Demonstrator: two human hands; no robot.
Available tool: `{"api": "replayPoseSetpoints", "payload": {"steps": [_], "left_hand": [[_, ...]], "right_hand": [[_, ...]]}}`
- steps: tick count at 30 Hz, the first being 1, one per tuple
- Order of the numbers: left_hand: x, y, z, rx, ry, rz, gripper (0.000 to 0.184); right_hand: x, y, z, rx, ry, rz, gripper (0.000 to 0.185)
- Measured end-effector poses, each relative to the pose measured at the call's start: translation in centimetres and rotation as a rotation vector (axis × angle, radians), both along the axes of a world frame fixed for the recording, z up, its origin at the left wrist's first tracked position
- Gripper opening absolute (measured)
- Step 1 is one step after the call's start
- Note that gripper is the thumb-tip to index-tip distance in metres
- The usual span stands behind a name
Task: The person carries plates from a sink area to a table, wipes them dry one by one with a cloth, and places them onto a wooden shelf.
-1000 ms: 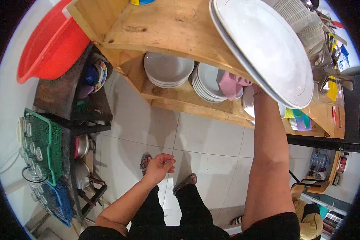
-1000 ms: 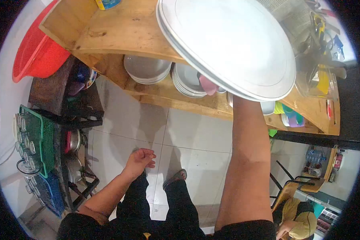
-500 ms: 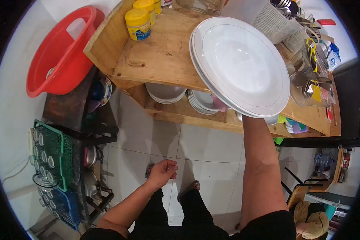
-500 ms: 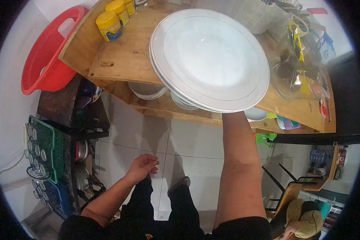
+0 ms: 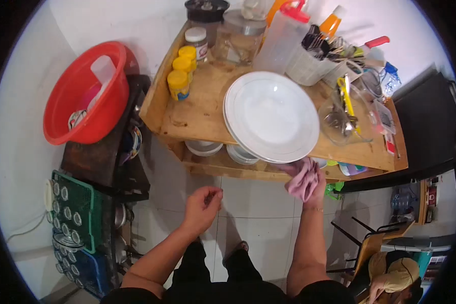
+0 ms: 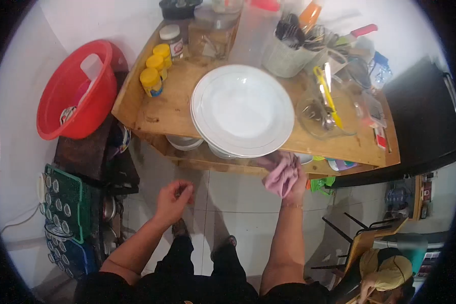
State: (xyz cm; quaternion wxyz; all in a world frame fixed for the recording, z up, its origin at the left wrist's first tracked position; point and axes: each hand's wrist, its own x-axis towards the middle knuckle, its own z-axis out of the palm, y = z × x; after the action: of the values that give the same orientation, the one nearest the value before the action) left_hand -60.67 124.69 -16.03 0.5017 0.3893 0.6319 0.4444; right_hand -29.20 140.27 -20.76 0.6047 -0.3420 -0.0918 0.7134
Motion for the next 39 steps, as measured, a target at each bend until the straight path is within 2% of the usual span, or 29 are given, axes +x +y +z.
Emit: {"api": "replayPoseSetpoints", "payload": {"steps": [2,4,5,8,10,11,13,14,16,18,20,22,26,29,30,32,33,35,37,38,39], "left_hand": [[-0.2,2.3,2.4,0.094,0.087,0.048,0.017],[-0.4,4.8,3.5,0.445,0.264,0.132,0.019],[-0.3,6.0,5.2,0.459,0.261,0.123,0.019],[-0.1,9.1,9.9,0.477,0.391,0.200,0.029],[-0.3,11.5,9.9,0.495,0.722,0.185,0.048],[-0.4,12.5,9.7,0.511,0.719,0.179,0.048],[-0.6,14.2,9.1,0.291,0.679,0.047,0.061],[-0.8,14.7,9.3,0.304,0.677,0.043,0.061],[-1.5,15.5,9.7,0.175,0.670,-0.045,0.064],[-2.0,16.2,9.6,0.170,0.676,-0.076,0.063],[-1.6,16.1,10.0,0.159,0.684,-0.119,0.063],[-0.9,15.6,11.0,0.087,0.695,-0.007,0.065],[-0.1,14.4,11.5,0.171,0.769,0.038,0.063],[-0.4,14.6,12.2,0.203,0.761,0.029,0.058],[-0.5,15.0,12.1,0.189,0.777,0.017,0.056],[-0.6,15.3,11.3,0.157,0.795,0.020,0.054],[-0.7,15.9,10.4,0.178,0.771,0.051,0.052],[-1.3,16.3,9.5,0.190,0.766,0.079,0.050],[-1.3,16.7,9.4,0.091,0.791,0.089,0.043],[-1.4,16.6,9.8,0.088,0.790,0.100,0.043],[-1.5,16.4,10.4,0.108,0.659,0.084,0.040]], "right_hand": [[-1.3,-3.1,4.1,-0.065,0.076,-0.091,0.040],[-1.6,-5.9,7.3,-0.045,0.023,0.020,0.043],[-1.6,-7.1,9.4,0.088,0.068,0.281,0.043],[-1.0,-9.6,10.9,-0.017,-0.014,0.231,0.042],[-2.3,-10.6,13.1,-0.016,-0.031,0.219,0.045],[-2.6,-11.2,13.6,-0.056,-0.055,0.235,0.043],[-1.7,-12.3,12.7,-0.044,-0.115,0.260,0.035],[-1.7,-13.1,12.4,-0.033,-0.117,0.251,0.035],[-2.1,-14.2,12.5,-0.017,-0.263,0.085,0.031],[-3.1,-15.2,15.3,-0.030,-0.246,0.109,0.033],[-3.4,-16.0,17.3,0.079,-0.239,0.103,0.035],[-5.1,-16.1,21.1,0.054,-0.268,0.048,0.039],[-6.0,-14.9,24.8,0.253,-0.423,0.009,0.049],[-6.0,-12.8,26.2,0.385,-0.676,0.109,0.051],[-6.6,-12.2,27.2,0.385,-0.671,0.120,0.051],[-8.1,-10.7,29.3,0.546,-0.902,0.204,0.051],[-8.4,-9.1,29.5,0.554,-0.893,0.220,0.051],[-9.2,-6.2,29.2,0.752,-1.358,0.226,0.049],[-11.4,-2.7,29.4,1.083,-1.809,0.007,0.043],[-12.7,-1.2,28.8,1.085,-1.861,0.082,0.046],[-13.7,0.3,27.3,1.084,-1.914,0.157,0.051]]}}
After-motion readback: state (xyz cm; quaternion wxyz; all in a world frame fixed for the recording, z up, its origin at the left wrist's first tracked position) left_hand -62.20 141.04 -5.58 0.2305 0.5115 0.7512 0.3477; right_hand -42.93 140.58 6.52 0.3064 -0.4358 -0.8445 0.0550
